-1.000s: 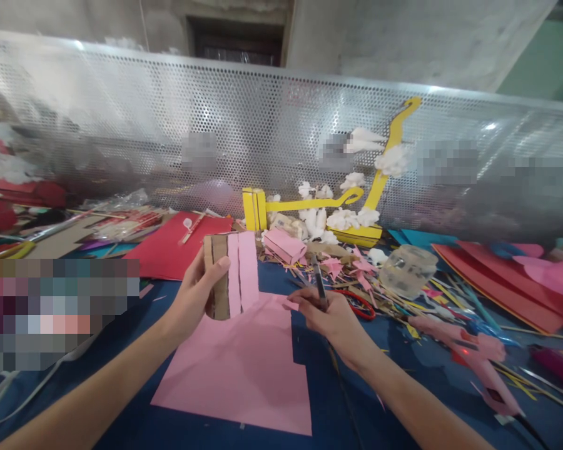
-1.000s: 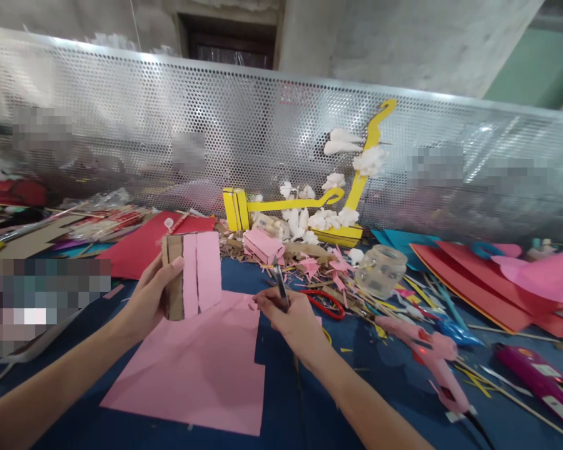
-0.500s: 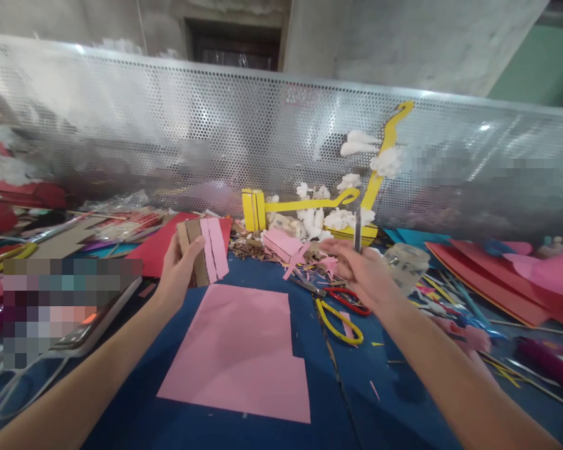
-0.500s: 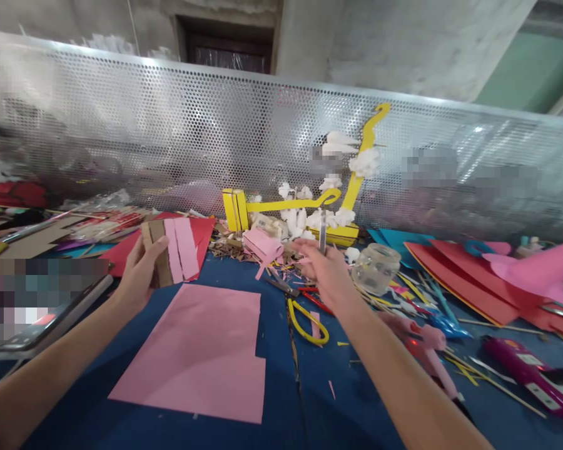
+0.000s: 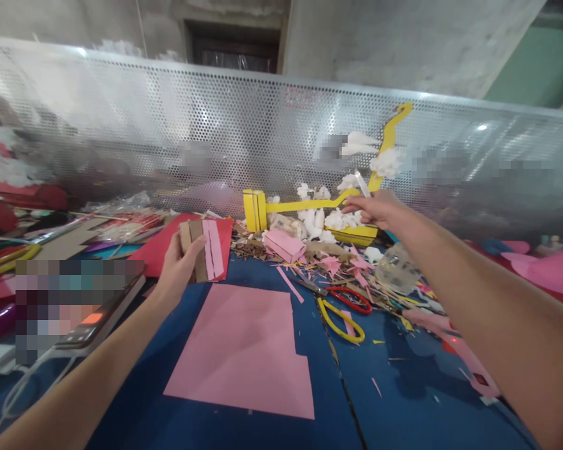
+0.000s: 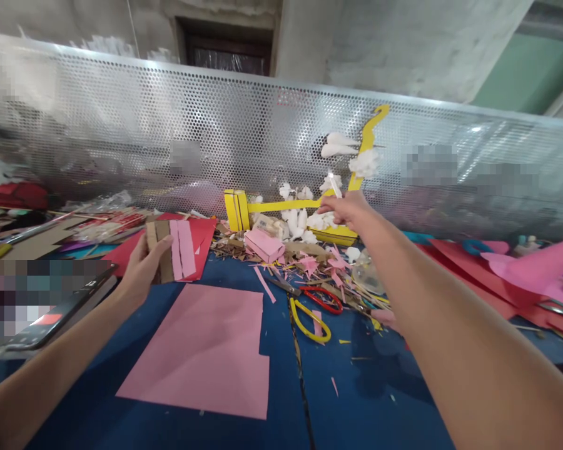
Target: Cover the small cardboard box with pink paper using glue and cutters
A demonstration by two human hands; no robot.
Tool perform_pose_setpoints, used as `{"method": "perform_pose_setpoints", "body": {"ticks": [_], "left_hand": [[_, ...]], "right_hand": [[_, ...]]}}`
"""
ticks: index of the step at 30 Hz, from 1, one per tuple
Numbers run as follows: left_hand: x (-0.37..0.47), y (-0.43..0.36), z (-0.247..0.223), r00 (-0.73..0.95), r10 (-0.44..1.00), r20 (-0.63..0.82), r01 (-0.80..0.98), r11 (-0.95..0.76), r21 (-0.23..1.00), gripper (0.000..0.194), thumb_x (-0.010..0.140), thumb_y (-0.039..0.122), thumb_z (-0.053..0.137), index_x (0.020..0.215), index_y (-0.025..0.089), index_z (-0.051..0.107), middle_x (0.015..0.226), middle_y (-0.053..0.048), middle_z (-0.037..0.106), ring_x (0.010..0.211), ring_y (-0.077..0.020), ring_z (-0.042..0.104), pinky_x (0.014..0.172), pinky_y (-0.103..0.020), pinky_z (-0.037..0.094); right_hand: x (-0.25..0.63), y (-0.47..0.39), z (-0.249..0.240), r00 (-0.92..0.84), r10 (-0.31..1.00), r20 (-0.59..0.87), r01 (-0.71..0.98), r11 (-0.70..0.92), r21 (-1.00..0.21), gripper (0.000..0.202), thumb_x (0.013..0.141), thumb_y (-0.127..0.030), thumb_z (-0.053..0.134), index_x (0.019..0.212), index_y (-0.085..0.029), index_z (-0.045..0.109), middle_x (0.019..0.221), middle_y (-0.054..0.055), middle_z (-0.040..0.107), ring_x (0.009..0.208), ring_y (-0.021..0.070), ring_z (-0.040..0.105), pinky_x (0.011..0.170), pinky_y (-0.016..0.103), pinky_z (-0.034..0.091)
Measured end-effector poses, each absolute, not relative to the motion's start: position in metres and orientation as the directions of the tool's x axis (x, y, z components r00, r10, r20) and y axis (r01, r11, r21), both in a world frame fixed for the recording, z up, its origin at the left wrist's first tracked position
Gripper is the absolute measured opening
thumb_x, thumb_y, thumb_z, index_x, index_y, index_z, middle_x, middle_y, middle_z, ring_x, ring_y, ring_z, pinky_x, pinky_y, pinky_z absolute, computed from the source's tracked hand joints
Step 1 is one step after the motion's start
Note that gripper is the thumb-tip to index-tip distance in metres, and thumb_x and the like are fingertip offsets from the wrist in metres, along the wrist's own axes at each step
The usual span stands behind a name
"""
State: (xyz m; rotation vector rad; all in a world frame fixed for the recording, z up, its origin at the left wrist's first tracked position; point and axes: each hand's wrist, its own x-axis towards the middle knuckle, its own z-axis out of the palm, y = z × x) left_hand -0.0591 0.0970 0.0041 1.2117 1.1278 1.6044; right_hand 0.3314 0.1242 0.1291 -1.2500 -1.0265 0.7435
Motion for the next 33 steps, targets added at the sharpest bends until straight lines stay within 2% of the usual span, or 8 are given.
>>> {"method": "perform_pose_setpoints", "body": {"ticks": [3, 6, 10, 17, 21, 27, 30, 33], "left_hand": [[-0.055, 0.090, 0.006, -0.091, 0.987, 0.130, -0.114, -0.140, 0.984, 0.053, 0.083, 0.052, 0.078, 0.127, 0.025, 0.067, 0.124, -0.010, 0.076, 0.104, -0.0258, 0.076, 0.074, -0.029, 0.063], [-0.049, 0.082, 0.006, 0.120, 0.992, 0.043, -0.046, -0.038, 0.998, 0.051, 0.082, 0.052, 0.079, 0.123, 0.023, 0.072, 0.115, -0.012, 0.080, 0.097, -0.0278, 0.079, 0.071, -0.031, 0.063], [-0.049, 0.081, 0.003, 0.224, 0.972, 0.070, 0.189, -0.114, 0.975, 0.051, 0.084, 0.058, 0.074, 0.116, 0.018, 0.075, 0.104, -0.012, 0.082, 0.092, -0.0293, 0.078, 0.072, -0.034, 0.062], [-0.068, 0.100, 0.002, 0.026, 0.951, 0.307, 0.394, -0.292, 0.872, 0.047, 0.077, 0.050, 0.077, 0.114, 0.021, 0.074, 0.124, -0.013, 0.075, 0.126, -0.0373, 0.064, 0.110, -0.048, 0.047], [-0.053, 0.082, 0.018, 0.057, 0.893, 0.447, 0.460, -0.421, 0.782, 0.027, 0.077, 0.038, 0.076, 0.101, 0.025, 0.079, 0.126, -0.011, 0.073, 0.135, -0.0367, 0.056, 0.121, -0.049, 0.034], [0.009, 0.041, 0.035, 0.336, 0.834, 0.438, 0.291, -0.534, 0.794, 0.030, 0.094, 0.049, 0.064, 0.103, 0.026, 0.081, 0.094, -0.006, 0.080, 0.083, -0.0254, 0.071, 0.077, -0.038, 0.056], [0.023, 0.038, 0.029, 0.358, 0.800, 0.481, 0.158, -0.560, 0.813, 0.030, 0.095, 0.044, 0.064, 0.079, 0.023, 0.079, 0.083, -0.005, 0.076, 0.084, -0.0231, 0.069, 0.079, -0.035, 0.054], [0.020, 0.040, 0.022, 0.356, 0.808, 0.469, 0.092, -0.530, 0.843, 0.030, 0.095, 0.039, 0.061, 0.078, 0.021, 0.077, 0.081, -0.005, 0.073, 0.083, -0.0207, 0.067, 0.077, -0.033, 0.052]], "right_hand": [[0.312, 0.105, 0.112, 0.274, 0.958, 0.085, 0.046, 0.075, -0.996, 0.016, 0.092, -0.017, 0.075, 0.079, -0.014, 0.067, 0.065, 0.008, 0.072, 0.039, 0.0020, 0.019, 0.037, 0.021, 0.022], [0.282, 0.076, 0.084, 0.117, 0.993, 0.018, -0.011, 0.020, -1.000, 0.032, 0.096, -0.044, 0.071, 0.086, -0.014, 0.072, 0.075, 0.006, 0.072, 0.041, 0.0029, 0.024, 0.044, 0.024, 0.036], [0.248, 0.040, 0.050, -0.143, 0.989, 0.026, -0.241, -0.010, -0.970, 0.053, 0.090, -0.072, 0.063, 0.087, -0.020, 0.070, 0.065, -0.007, 0.054, 0.041, 0.0044, 0.016, 0.050, 0.027, 0.037], [0.228, 0.013, 0.038, -0.261, 0.964, 0.052, -0.402, -0.060, -0.913, 0.033, 0.092, -0.051, 0.064, 0.098, -0.022, 0.077, 0.071, -0.004, 0.043, 0.052, 0.0103, 0.022, 0.056, 0.029, 0.036], [0.221, 0.005, 0.036, -0.264, 0.965, 0.006, -0.438, -0.114, -0.892, 0.027, 0.091, -0.041, 0.063, 0.097, -0.019, 0.078, 0.075, -0.001, 0.048, 0.058, 0.0123, 0.027, 0.058, 0.028, 0.037], [0.205, -0.001, 0.018, -0.257, 0.950, 0.177, -0.306, 0.094, -0.947, 0.027, 0.091, -0.046, 0.074, 0.095, -0.020, 0.077, 0.073, -0.001, 0.054, 0.063, 0.0121, 0.041, 0.062, 0.028, 0.038], [0.201, -0.001, 0.010, -0.256, 0.935, 0.245, -0.176, 0.204, -0.963, 0.030, 0.095, -0.049, 0.071, 0.090, -0.020, 0.075, 0.074, 0.000, 0.061, 0.066, 0.0123, 0.052, 0.064, 0.028, 0.043], [0.201, 0.000, 0.005, -0.229, 0.948, 0.222, -0.099, 0.204, -0.974, 0.038, 0.091, -0.055, 0.074, 0.084, -0.018, 0.077, 0.079, 0.003, 0.070, 0.067, 0.0123, 0.061, 0.067, 0.027, 0.050]]}}
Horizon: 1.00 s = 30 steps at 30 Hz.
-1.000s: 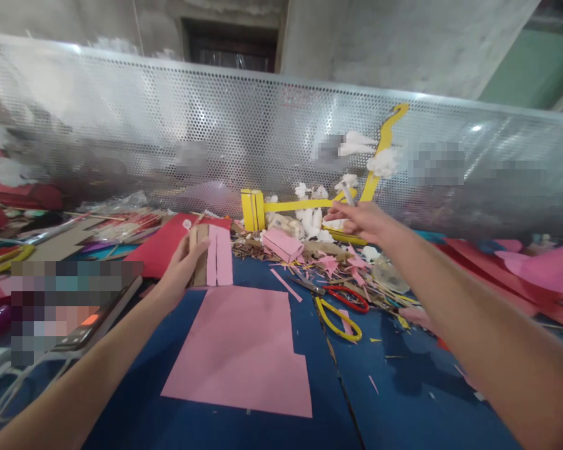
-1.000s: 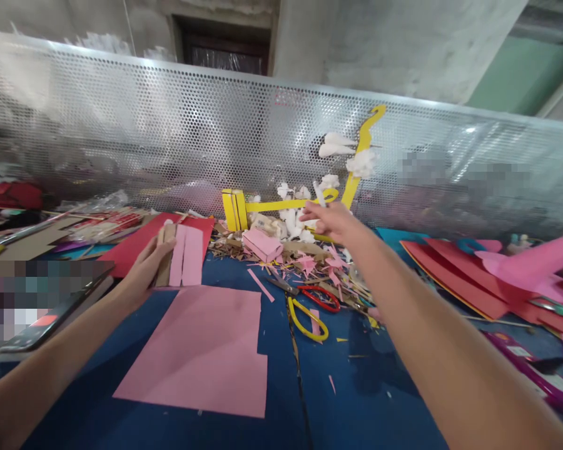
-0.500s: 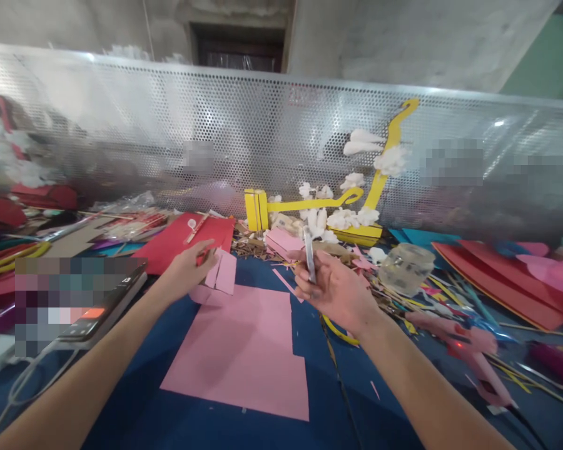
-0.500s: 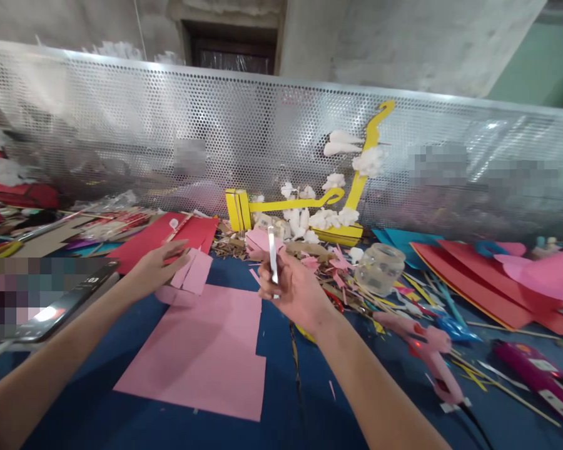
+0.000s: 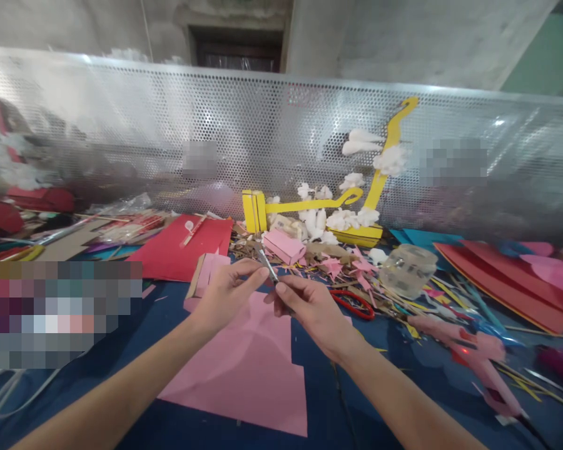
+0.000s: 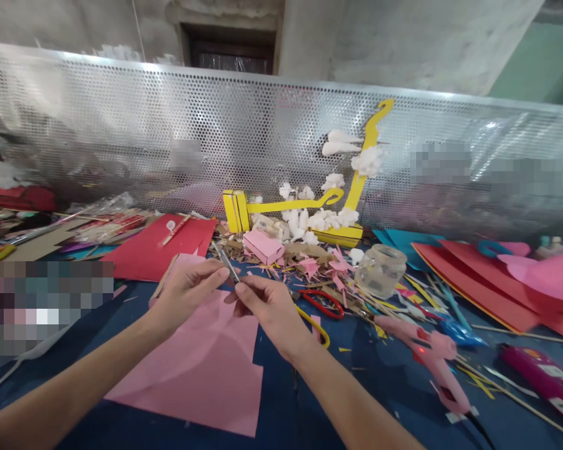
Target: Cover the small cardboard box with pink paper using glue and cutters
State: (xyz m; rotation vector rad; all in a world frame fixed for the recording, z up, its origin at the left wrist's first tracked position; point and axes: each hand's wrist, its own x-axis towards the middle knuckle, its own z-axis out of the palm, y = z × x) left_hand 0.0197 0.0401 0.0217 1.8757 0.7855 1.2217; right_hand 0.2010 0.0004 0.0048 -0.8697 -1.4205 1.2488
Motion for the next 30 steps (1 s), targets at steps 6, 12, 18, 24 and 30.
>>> {"method": "perform_pose_setpoints", "body": {"ticks": [6, 12, 18, 24, 30], "left_hand": [[0.009, 0.040, 0.016, 0.295, 0.844, 0.447, 0.135, -0.500, 0.855, 0.025, 0.089, 0.035, 0.065, 0.072, 0.018, 0.072, 0.071, -0.002, 0.066, 0.069, -0.0151, 0.057, 0.067, -0.027, 0.047], [0.007, 0.036, 0.017, 0.206, 0.906, 0.370, 0.155, -0.404, 0.902, 0.030, 0.089, 0.038, 0.064, 0.067, 0.019, 0.068, 0.053, 0.004, 0.050, 0.052, -0.0109, 0.042, 0.051, -0.025, 0.036], [0.000, 0.037, 0.014, 0.159, 0.931, 0.329, 0.139, -0.351, 0.926, 0.027, 0.085, 0.040, 0.072, 0.067, 0.019, 0.071, 0.052, 0.003, 0.053, 0.050, -0.0109, 0.046, 0.049, -0.023, 0.038], [0.006, 0.036, 0.016, 0.199, 0.939, 0.281, 0.084, -0.302, 0.950, 0.028, 0.084, 0.041, 0.071, 0.068, 0.018, 0.069, 0.055, 0.003, 0.050, 0.049, -0.0091, 0.042, 0.047, -0.022, 0.035], [0.009, 0.031, 0.018, 0.267, 0.913, 0.307, 0.002, -0.320, 0.948, 0.029, 0.083, 0.039, 0.072, 0.066, 0.017, 0.066, 0.055, 0.005, 0.047, 0.048, -0.0072, 0.040, 0.045, -0.021, 0.033]], "right_hand": [[0.201, 0.002, 0.000, -0.230, 0.957, 0.175, -0.059, 0.166, -0.984, 0.045, 0.089, -0.062, 0.072, 0.094, -0.018, 0.078, 0.090, 0.008, 0.079, 0.069, 0.0162, 0.075, 0.074, 0.031, 0.061], [0.214, 0.010, 0.001, -0.005, 0.970, 0.244, 0.017, 0.244, -0.970, 0.047, 0.087, -0.064, 0.073, 0.089, -0.017, 0.073, 0.070, 0.004, 0.076, 0.058, 0.0153, 0.072, 0.060, 0.026, 0.057], [0.226, 0.014, 0.003, 0.151, 0.949, 0.278, 0.166, 0.253, -0.953, 0.061, 0.092, -0.071, 0.061, 0.059, -0.019, 0.055, 0.035, -0.006, 0.045, 0.029, 0.0059, 0.036, 0.034, 0.019, 0.025], [0.222, 0.012, 0.004, 0.057, 0.895, 0.443, 0.169, 0.429, -0.887, 0.040, 0.099, -0.059, 0.059, 0.105, -0.020, 0.065, 0.077, 0.001, 0.071, 0.055, 0.0118, 0.061, 0.052, 0.024, 0.049], [0.208, -0.004, 0.010, -0.391, 0.873, 0.292, 0.246, 0.405, -0.881, 0.034, 0.102, -0.051, 0.059, 0.090, -0.020, 0.068, 0.084, 0.003, 0.073, 0.075, 0.0150, 0.068, 0.071, 0.026, 0.052]]}}
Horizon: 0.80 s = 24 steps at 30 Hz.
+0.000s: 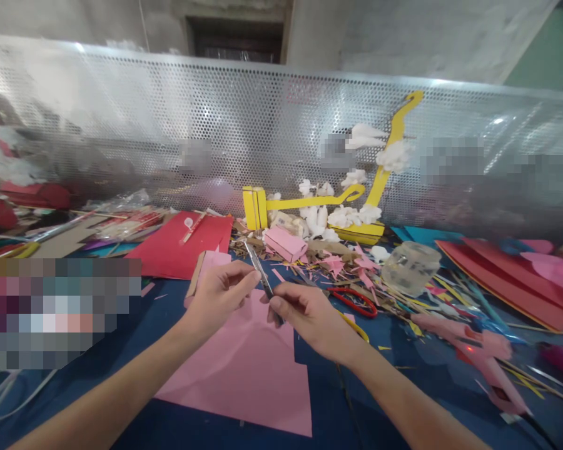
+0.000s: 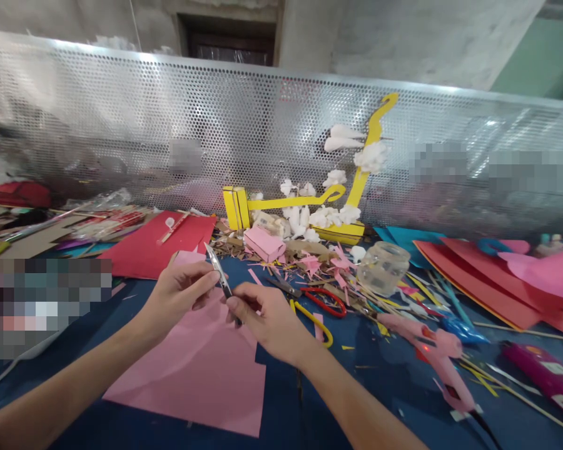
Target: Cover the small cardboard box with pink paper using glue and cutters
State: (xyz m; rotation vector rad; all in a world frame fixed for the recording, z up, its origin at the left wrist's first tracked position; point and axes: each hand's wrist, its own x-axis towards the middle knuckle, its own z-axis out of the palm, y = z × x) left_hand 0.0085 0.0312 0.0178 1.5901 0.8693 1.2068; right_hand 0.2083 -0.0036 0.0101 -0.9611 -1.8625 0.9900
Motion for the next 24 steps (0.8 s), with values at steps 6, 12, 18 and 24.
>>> {"method": "perform_pose_setpoints", "body": {"ticks": [6, 12, 18, 24], "left_hand": [[-0.002, 0.042, 0.018, 0.033, 0.958, 0.283, -0.209, -0.270, 0.940, 0.024, 0.083, 0.038, 0.075, 0.074, 0.017, 0.068, 0.059, 0.003, 0.055, 0.046, -0.0076, 0.046, 0.043, -0.020, 0.036], [-0.012, 0.055, 0.025, -0.082, 0.981, 0.176, -0.464, -0.194, 0.864, 0.021, 0.082, 0.034, 0.075, 0.076, 0.018, 0.063, 0.076, -0.002, 0.066, 0.062, -0.0140, 0.063, 0.052, -0.023, 0.052], [-0.001, 0.043, 0.029, 0.153, 0.988, -0.010, -0.484, 0.084, 0.871, 0.026, 0.088, 0.038, 0.072, 0.081, 0.021, 0.053, 0.059, 0.006, 0.055, 0.042, -0.0098, 0.048, 0.041, -0.022, 0.043], [0.003, 0.037, 0.026, 0.248, 0.969, -0.005, -0.468, 0.124, 0.875, 0.026, 0.089, 0.037, 0.073, 0.084, 0.022, 0.052, 0.068, 0.004, 0.059, 0.061, -0.0141, 0.064, 0.060, -0.027, 0.058]], "right_hand": [[0.211, 0.001, 0.005, -0.246, 0.925, 0.289, 0.381, 0.367, -0.849, 0.041, 0.105, -0.048, 0.051, 0.080, -0.019, 0.064, 0.063, -0.001, 0.065, 0.052, 0.0121, 0.059, 0.054, 0.024, 0.043], [0.216, 0.000, 0.005, -0.248, 0.868, 0.430, 0.579, 0.489, -0.653, 0.033, 0.111, -0.035, 0.039, 0.090, -0.021, 0.061, 0.063, -0.003, 0.061, 0.057, 0.0139, 0.059, 0.059, 0.026, 0.047], [0.217, 0.000, 0.004, -0.561, 0.630, 0.538, 0.720, 0.692, -0.059, 0.031, 0.106, -0.020, 0.050, 0.133, -0.014, 0.063, 0.138, 0.016, 0.067, 0.130, 0.0306, 0.060, 0.110, 0.054, 0.048], [0.216, 0.002, 0.001, -0.619, 0.602, 0.504, 0.740, 0.663, 0.117, 0.037, 0.103, -0.016, 0.052, 0.138, -0.013, 0.062, 0.147, 0.016, 0.063, 0.138, 0.0298, 0.056, 0.114, 0.053, 0.049]]}}
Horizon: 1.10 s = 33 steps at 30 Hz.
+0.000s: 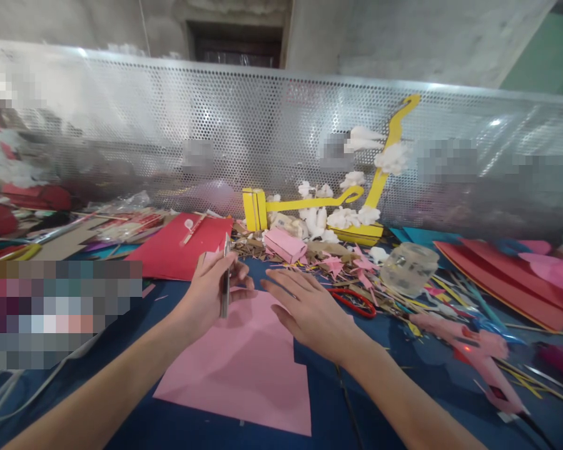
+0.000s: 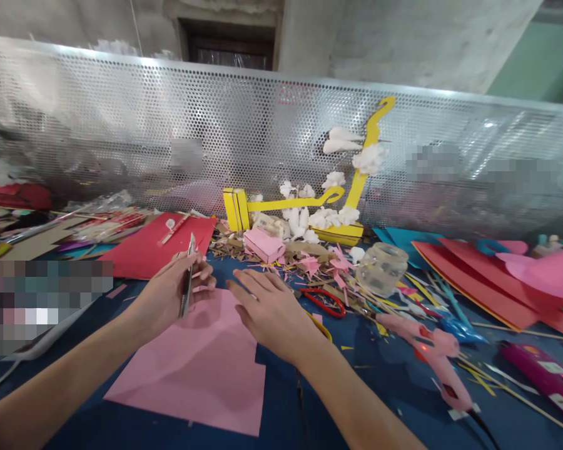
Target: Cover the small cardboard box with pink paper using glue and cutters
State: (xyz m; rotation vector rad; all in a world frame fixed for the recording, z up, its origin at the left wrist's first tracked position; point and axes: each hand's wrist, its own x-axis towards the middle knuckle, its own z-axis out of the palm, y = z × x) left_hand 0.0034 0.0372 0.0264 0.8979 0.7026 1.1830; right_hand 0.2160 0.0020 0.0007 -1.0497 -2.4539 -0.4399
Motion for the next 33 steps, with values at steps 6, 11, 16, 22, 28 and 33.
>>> {"method": "perform_pose_setpoints", "body": {"ticks": [6, 11, 16, 22, 28, 33], "left_hand": [[0.004, 0.030, 0.023, 0.362, 0.932, 0.021, -0.226, 0.066, 0.972, 0.027, 0.091, 0.049, 0.070, 0.092, 0.025, 0.057, 0.059, 0.011, 0.038, 0.039, -0.0040, 0.023, 0.036, -0.013, 0.019], [0.014, 0.022, 0.035, 0.375, 0.883, 0.283, 0.071, -0.332, 0.941, 0.017, 0.087, 0.035, 0.072, 0.096, 0.022, 0.069, 0.058, 0.008, 0.046, 0.043, -0.0080, 0.037, 0.041, -0.020, 0.032], [0.042, 0.026, 0.061, 0.479, 0.772, 0.419, 0.387, -0.614, 0.689, 0.007, 0.080, 0.017, 0.073, 0.079, 0.022, 0.078, 0.068, -0.001, 0.068, 0.059, -0.0150, 0.056, 0.056, -0.026, 0.041], [0.071, 0.042, 0.067, 0.633, 0.664, 0.400, 0.506, -0.745, 0.435, 0.017, 0.073, 0.013, 0.072, 0.058, 0.021, 0.072, 0.062, -0.004, 0.066, 0.057, -0.0194, 0.058, 0.056, -0.031, 0.038], [0.074, 0.059, 0.078, 0.662, 0.651, 0.371, 0.552, -0.758, 0.346, 0.019, 0.078, 0.013, 0.065, 0.062, 0.021, 0.071, 0.061, -0.003, 0.064, 0.053, -0.0167, 0.052, 0.054, -0.030, 0.031], [0.059, 0.105, 0.107, 0.576, 0.701, 0.421, 0.645, -0.706, 0.293, 0.013, 0.081, 0.017, 0.068, 0.070, 0.021, 0.073, 0.073, -0.006, 0.067, 0.067, -0.0209, 0.057, 0.063, -0.031, 0.033]], "right_hand": [[0.216, 0.003, -0.001, -0.661, 0.571, 0.487, 0.728, 0.646, 0.231, 0.038, 0.105, -0.017, 0.049, 0.141, -0.013, 0.060, 0.149, 0.015, 0.062, 0.139, 0.0297, 0.055, 0.115, 0.051, 0.047], [0.217, 0.008, -0.006, -0.684, 0.518, 0.514, 0.709, 0.636, 0.303, 0.033, 0.104, -0.020, 0.051, 0.132, -0.013, 0.066, 0.143, 0.016, 0.067, 0.135, 0.0298, 0.058, 0.113, 0.049, 0.048], [0.218, 0.011, -0.010, -0.743, 0.500, 0.446, 0.666, 0.619, 0.415, 0.025, 0.098, -0.015, 0.058, 0.118, -0.015, 0.074, 0.131, 0.017, 0.074, 0.130, 0.0315, 0.062, 0.117, 0.049, 0.044], [0.213, 0.006, -0.005, -0.730, 0.580, 0.363, 0.684, 0.615, 0.393, 0.030, 0.092, -0.008, 0.060, 0.118, -0.010, 0.075, 0.112, 0.020, 0.079, 0.112, 0.0338, 0.071, 0.110, 0.052, 0.047], [0.215, 0.004, -0.003, -0.719, 0.569, 0.400, 0.694, 0.622, 0.363, 0.025, 0.100, -0.018, 0.057, 0.122, -0.018, 0.070, 0.118, 0.012, 0.077, 0.112, 0.0282, 0.068, 0.101, 0.043, 0.050], [0.215, 0.000, 0.002, -0.786, 0.478, 0.393, 0.612, 0.692, 0.383, 0.016, 0.101, -0.015, 0.054, 0.107, -0.016, 0.068, 0.088, 0.006, 0.076, 0.082, 0.0213, 0.067, 0.074, 0.037, 0.047]]}}
